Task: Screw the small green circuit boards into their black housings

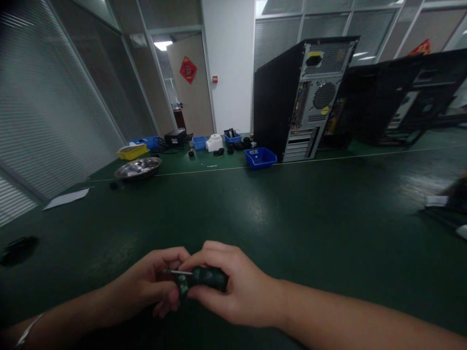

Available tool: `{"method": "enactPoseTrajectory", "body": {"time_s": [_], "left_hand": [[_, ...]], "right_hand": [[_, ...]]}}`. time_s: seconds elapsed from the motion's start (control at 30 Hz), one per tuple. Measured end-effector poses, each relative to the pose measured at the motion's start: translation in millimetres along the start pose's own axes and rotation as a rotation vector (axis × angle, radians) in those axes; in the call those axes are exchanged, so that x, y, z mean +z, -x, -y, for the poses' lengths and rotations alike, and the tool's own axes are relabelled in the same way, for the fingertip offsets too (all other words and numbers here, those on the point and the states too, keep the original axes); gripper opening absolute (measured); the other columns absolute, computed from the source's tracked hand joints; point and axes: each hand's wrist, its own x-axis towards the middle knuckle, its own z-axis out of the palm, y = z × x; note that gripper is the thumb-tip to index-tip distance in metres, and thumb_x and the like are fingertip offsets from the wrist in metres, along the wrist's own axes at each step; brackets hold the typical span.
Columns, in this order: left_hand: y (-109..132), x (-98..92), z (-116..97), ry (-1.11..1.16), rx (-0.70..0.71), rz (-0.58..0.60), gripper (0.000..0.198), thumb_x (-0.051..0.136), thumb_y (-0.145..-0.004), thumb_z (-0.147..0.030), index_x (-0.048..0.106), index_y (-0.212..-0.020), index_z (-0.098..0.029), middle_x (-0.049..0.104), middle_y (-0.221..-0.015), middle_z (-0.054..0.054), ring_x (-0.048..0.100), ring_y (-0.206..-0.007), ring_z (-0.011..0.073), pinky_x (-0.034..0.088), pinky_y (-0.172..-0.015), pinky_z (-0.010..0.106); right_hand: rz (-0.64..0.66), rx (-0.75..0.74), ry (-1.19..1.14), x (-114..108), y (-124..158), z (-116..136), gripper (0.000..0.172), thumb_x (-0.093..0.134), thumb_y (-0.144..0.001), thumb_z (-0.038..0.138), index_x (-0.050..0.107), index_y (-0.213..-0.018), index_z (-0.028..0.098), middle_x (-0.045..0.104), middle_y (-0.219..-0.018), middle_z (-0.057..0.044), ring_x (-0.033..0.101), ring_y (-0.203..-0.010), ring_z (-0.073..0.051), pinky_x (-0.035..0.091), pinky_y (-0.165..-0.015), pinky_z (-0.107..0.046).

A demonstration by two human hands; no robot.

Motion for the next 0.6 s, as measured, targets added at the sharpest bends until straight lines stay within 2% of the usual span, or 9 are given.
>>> {"method": "enactPoseTrajectory", "body": {"time_s": [0.13, 0.37, 0.53, 0.6], "left_hand": [[0.8, 1.3, -2.1, -0.007, 0.002, -0.015, 0.016, 0.072, -0.073, -0.016, 0.058, -0.083, -0.016, 0.063, -0.063, -0.004, 0.05, -0.048, 0.0061, 0.038, -0.045, 0.015], [0.3, -1.2, 3.1, -0.066, 0.071, -0.021, 0.02, 0.076, -0.072, -0.022, 0.06, -0.081, -0.015, 0.058, -0.067, -0.005, 0.049, -0.054, 0.007, 0.037, -0.049, 0.017], [0.4, 0.8, -0.9, -0.01, 0.117, 0.008, 0.014, 0.075, -0.075, -0.014, 0.065, -0.086, -0.016, 0.06, -0.078, -0.003, 0.054, -0.069, 0.0096, 0.042, -0.065, 0.021], [0.3, 0.4, -3.7, -0.022, 0.188, 0.016, 0.014, 0.073, -0.077, -0.014, 0.067, -0.089, -0.016, 0.061, -0.087, -0.001, 0.057, -0.081, 0.0124, 0.043, -0.073, 0.023]], "right_hand": [[-0.026, -0.011, 0.002, 0.1, -0.1, 0.8, 0.027, 0.063, -0.085, 0.01, 0.064, -0.112, 0.01, 0.063, -0.091, -0.007, 0.059, -0.081, -0.017, 0.046, -0.073, -0.028], [0.005, -0.026, 0.022, -0.4, 1.0, 2.2, 0.026, 0.064, -0.082, 0.007, 0.063, -0.107, 0.012, 0.061, -0.089, -0.005, 0.058, -0.079, -0.016, 0.045, -0.071, -0.027], [0.0, -0.009, 0.037, 0.1, 0.0, 3.3, 0.024, 0.062, -0.083, 0.007, 0.064, -0.105, 0.014, 0.06, -0.088, -0.005, 0.058, -0.079, -0.016, 0.045, -0.07, -0.027], [-0.017, -0.004, 0.023, 0.6, -0.3, 3.3, 0.026, 0.062, -0.083, 0.008, 0.062, -0.108, 0.014, 0.061, -0.091, -0.006, 0.058, -0.081, -0.017, 0.046, -0.073, -0.029]]}}
